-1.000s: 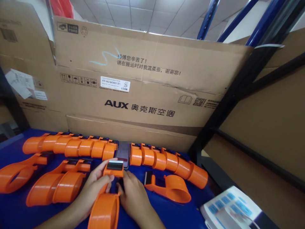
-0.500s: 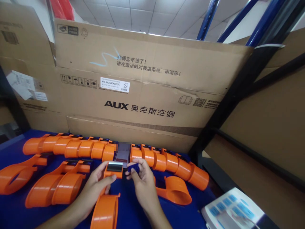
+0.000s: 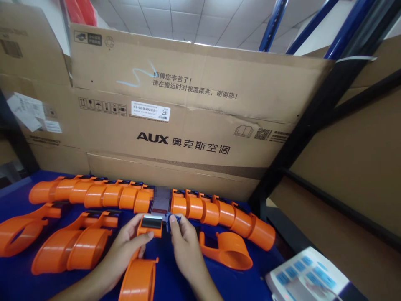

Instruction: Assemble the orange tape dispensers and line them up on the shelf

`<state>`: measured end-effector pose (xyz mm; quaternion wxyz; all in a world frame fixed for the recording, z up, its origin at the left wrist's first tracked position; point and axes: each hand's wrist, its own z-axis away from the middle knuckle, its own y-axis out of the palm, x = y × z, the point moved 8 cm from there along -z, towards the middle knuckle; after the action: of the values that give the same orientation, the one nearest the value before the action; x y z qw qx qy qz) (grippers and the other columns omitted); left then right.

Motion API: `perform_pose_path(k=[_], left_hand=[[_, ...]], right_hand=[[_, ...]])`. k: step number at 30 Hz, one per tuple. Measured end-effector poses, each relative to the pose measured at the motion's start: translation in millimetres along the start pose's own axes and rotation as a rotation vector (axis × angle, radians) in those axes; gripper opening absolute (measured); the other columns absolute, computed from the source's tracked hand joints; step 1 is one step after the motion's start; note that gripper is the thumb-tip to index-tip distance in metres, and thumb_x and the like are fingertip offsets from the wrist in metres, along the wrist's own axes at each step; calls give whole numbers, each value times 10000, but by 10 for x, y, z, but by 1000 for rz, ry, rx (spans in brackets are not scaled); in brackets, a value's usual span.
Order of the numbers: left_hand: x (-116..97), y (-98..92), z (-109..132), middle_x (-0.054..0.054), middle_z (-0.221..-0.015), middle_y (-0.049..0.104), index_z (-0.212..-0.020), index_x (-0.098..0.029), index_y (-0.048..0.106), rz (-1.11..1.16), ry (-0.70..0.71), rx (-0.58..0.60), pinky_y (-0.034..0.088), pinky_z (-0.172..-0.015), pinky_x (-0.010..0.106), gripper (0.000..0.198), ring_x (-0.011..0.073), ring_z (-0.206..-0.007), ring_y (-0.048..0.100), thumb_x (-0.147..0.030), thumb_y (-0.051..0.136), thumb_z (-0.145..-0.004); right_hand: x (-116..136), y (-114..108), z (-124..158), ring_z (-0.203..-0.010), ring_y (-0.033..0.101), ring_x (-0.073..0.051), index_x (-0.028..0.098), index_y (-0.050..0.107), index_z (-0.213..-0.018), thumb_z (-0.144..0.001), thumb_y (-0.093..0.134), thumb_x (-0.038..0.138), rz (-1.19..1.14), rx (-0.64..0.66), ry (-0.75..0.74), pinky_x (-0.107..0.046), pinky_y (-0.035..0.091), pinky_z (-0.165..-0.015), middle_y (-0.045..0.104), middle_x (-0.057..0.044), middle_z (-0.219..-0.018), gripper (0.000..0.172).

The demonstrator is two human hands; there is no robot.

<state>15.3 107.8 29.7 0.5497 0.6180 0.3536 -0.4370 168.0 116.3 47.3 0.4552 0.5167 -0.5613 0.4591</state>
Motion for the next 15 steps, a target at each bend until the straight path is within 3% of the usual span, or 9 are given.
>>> perform_pose_path(k=[3,6,11,15], left_hand=[[-14,-10,-8,-54,-682,555,-1067,-186,663,-19,20,-14,338,-443,167,417,68,-497,399,-425,811,-760],[-17,-15,-21,-62,-664,534,-1065,-181,663,-28,21,-13,335,-447,171,411,64,-487,384,-442,797,-777],[-7,-37,-34,-74,-632,524,-1090,-187,657,-51,19,-12,330,-449,177,394,58,-458,369,-449,762,-815],[-11,-45,-32,-64,-656,557,-1087,-197,664,-58,27,-12,334,-446,180,371,57,-451,383,-434,758,-817]], right_hand=[[3,-17,12,-439,345,-86,226,578,-873,-888,622,612,-81,-15,28,-177,237,-384,427,80,-560,389],[47,-59,12,-522,483,-124,211,648,-910,-858,670,587,-121,-24,22,-214,366,-424,603,-2,-687,380],[194,-115,-8,-655,587,-177,201,758,-830,-853,714,495,48,-45,-107,-291,494,-615,673,-32,-767,298],[252,-24,32,-931,659,-260,216,770,-978,-923,629,484,137,2,-180,-357,533,-841,731,-59,-946,307]])
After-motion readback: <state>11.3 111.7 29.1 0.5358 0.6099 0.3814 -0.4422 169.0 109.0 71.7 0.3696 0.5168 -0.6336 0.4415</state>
